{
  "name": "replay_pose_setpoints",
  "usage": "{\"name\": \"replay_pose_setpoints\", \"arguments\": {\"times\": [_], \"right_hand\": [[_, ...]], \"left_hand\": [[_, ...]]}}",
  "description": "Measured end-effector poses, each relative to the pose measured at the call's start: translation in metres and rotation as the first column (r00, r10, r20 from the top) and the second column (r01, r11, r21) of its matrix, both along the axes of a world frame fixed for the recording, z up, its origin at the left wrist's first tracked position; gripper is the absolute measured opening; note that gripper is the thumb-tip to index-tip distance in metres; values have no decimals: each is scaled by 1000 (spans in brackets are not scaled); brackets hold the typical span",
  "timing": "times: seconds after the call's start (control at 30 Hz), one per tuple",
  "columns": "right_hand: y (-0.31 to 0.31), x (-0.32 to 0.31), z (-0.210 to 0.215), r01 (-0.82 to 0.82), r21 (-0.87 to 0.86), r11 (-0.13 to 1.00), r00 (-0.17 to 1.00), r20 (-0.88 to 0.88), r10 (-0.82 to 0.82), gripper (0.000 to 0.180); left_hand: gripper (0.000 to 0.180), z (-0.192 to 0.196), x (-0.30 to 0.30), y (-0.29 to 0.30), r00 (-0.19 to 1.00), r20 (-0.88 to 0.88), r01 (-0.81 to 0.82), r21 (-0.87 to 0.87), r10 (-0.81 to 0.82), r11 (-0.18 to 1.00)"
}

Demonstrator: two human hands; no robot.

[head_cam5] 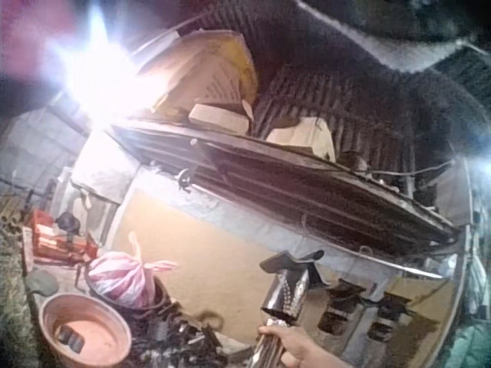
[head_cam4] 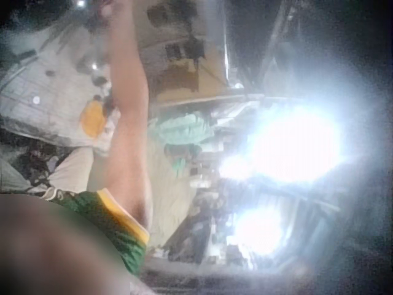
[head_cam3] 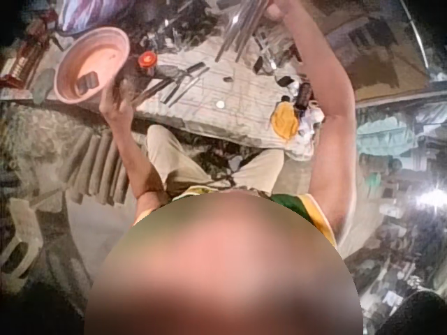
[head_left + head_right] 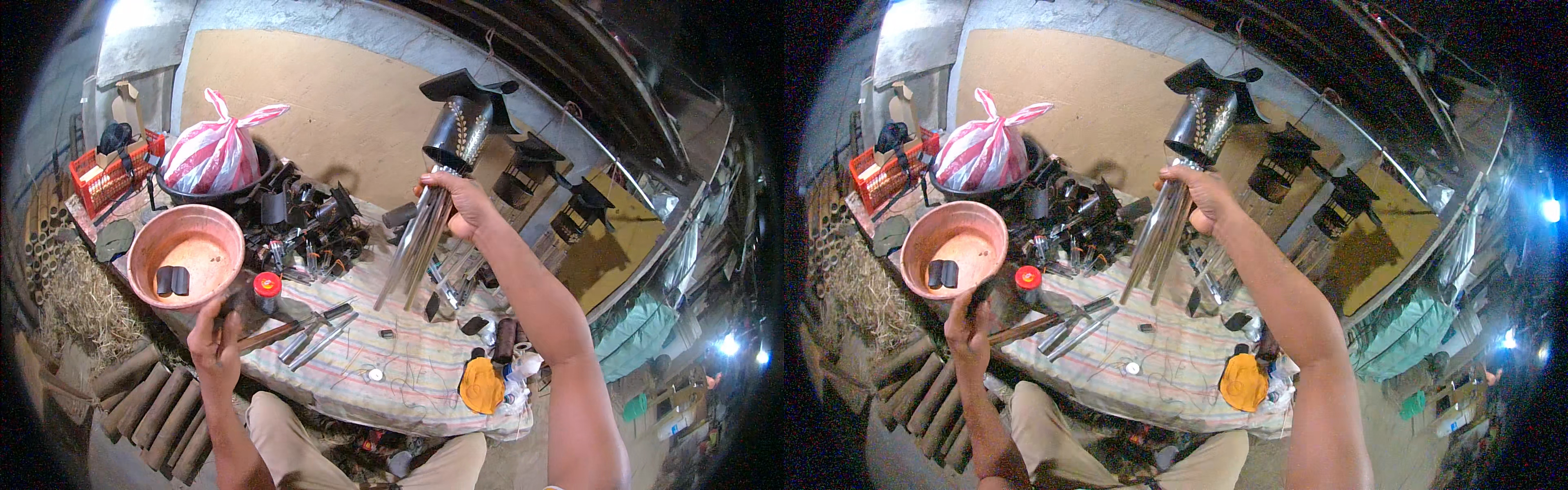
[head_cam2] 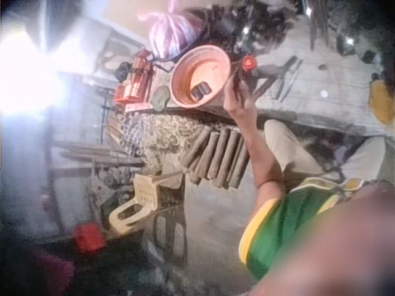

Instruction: The person assembles hanging lanterns by inserting metal rods into a black top piece and securing them with colored rubber bands. They handle multiple lantern units, repeatedly inserting rods and wrapping bands to hold them in place.

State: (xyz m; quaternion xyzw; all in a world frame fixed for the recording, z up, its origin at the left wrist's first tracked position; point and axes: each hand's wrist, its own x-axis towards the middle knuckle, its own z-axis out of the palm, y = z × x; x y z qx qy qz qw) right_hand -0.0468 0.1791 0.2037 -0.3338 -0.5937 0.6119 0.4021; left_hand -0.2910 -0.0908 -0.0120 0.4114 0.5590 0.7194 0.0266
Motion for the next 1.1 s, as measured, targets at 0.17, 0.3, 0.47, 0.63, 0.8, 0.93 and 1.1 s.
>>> {"name": "replay_pose_setpoints", "arguments": {"times": [0.17,0.3,0.47,0.63,0.8,0.93,1.1], "right_hand": [[-31,7,20,-57,-5,998,997,-60,56,20],[-41,15,29,-90,-6,996,996,-21,90,14],[-43,19,29,-167,-46,985,984,-77,163,11],[-40,5,29,-222,-73,972,965,-157,208,9],[-22,-7,21,-141,-28,990,985,-99,138,11],[-6,-3,6,-96,-111,989,993,-80,88,15],[-6,10,13,-141,-118,983,990,-32,138,14]], "left_hand": [[27,6,6,21,993,117,-14,172,-6,985],[27,12,14,26,975,219,-87,176,47,981],[28,0,11,65,924,381,-52,249,-48,967],[25,-36,62,173,675,625,195,361,-392,912],[32,-29,209,168,595,415,776,-71,-688,627],[30,45,201,103,598,-361,745,-79,-716,662],[21,139,90,89,836,-476,349,77,-273,934]]}}
